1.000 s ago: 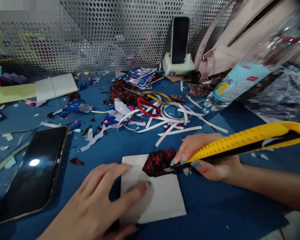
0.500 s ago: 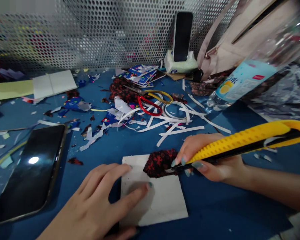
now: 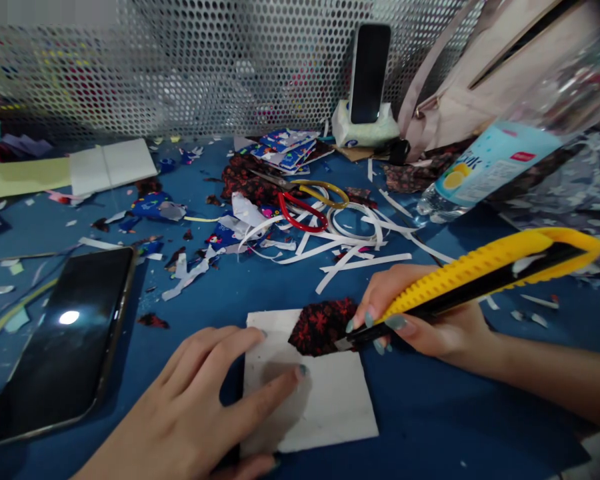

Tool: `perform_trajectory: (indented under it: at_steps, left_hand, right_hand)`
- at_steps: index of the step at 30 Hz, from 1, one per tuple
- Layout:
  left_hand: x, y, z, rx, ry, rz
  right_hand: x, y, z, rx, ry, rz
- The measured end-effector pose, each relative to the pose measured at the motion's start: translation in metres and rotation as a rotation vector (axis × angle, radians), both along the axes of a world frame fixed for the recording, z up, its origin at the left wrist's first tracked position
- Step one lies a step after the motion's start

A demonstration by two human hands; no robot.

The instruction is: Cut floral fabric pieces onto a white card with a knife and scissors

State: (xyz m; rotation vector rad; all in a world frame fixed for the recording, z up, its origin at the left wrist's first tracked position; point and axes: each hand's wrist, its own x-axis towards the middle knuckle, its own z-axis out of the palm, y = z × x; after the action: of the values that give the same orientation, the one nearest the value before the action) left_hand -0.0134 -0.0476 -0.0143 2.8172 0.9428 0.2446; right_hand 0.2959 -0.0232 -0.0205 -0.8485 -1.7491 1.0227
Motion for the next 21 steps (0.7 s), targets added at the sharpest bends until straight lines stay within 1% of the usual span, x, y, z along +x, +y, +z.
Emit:
perform_trajectory:
  at_steps: [10, 17, 21]
  left_hand:
    - [0.0007, -0.0002, -0.0003, -0.002, -0.025, 0.009]
    - [0.001, -0.0001, 0.0, 0.011, -0.028, 0.007]
    - [0.0007, -0.0004, -0.0003, 0.007, -0.027, 0.016]
  right_hand:
    - [0.0007, -0.0012, -0.0012, 0.021, -0.029, 0.0]
    - [0.0013, -0.0015, 0.0007, -0.064, -0.033, 0.037]
    - [0.0004, -0.0028, 0.0045, -0.054, -0.052, 0.044]
